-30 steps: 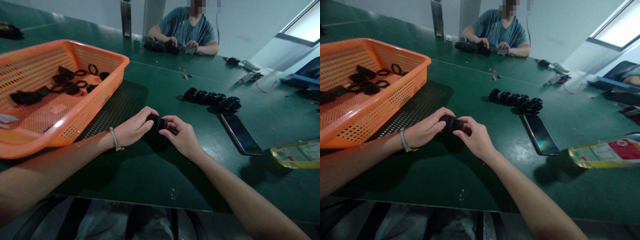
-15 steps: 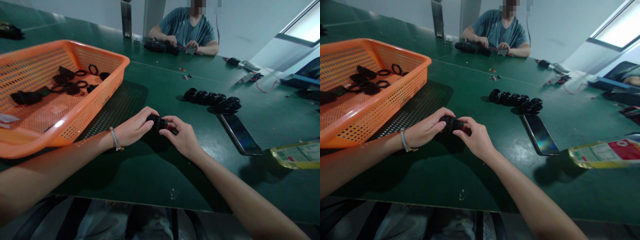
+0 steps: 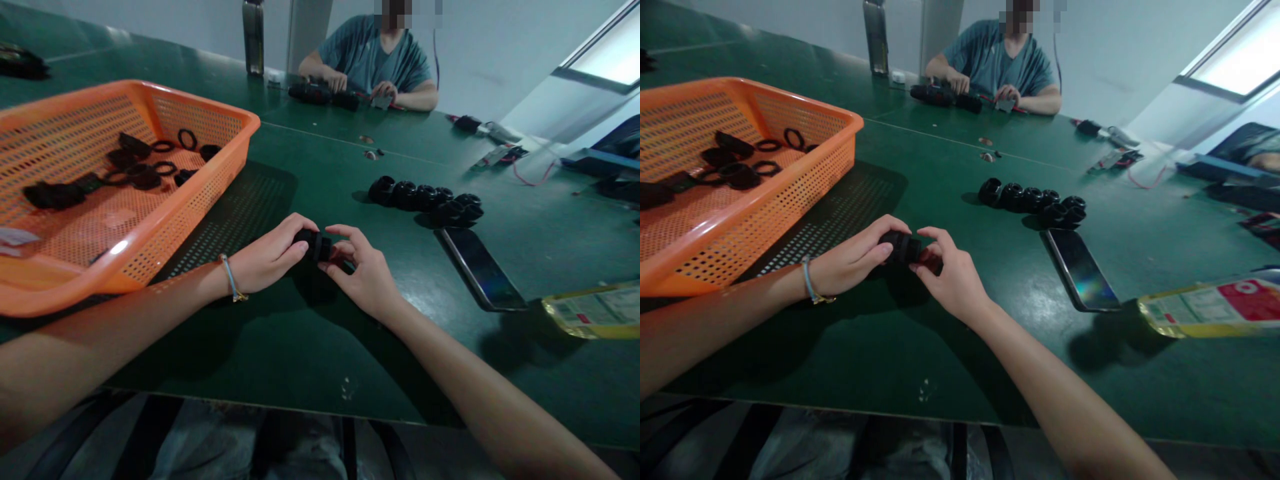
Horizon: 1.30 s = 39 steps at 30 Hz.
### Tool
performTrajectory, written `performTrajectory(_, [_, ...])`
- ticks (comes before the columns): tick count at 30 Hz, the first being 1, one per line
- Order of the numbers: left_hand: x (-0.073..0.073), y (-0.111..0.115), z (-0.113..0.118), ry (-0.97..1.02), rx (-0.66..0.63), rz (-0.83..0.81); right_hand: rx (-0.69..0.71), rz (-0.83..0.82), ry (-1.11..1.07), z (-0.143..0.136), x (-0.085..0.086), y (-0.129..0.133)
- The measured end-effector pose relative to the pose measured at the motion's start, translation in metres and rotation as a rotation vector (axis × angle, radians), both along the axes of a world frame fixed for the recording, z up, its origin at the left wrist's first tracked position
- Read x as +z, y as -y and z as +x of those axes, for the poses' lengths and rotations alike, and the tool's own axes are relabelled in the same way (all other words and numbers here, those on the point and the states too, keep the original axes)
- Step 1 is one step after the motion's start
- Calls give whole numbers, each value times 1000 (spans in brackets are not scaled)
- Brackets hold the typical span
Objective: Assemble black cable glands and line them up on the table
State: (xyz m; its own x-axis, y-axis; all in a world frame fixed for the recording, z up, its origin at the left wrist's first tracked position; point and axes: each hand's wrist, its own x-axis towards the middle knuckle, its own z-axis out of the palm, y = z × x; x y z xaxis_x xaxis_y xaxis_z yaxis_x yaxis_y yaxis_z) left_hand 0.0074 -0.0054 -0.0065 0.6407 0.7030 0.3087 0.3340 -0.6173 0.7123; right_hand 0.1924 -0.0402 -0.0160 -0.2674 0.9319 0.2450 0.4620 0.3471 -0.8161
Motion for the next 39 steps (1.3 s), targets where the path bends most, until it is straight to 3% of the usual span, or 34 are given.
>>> performTrajectory(39, [2,1,0,19,1,-36,-44,-40,55,-1,5,0])
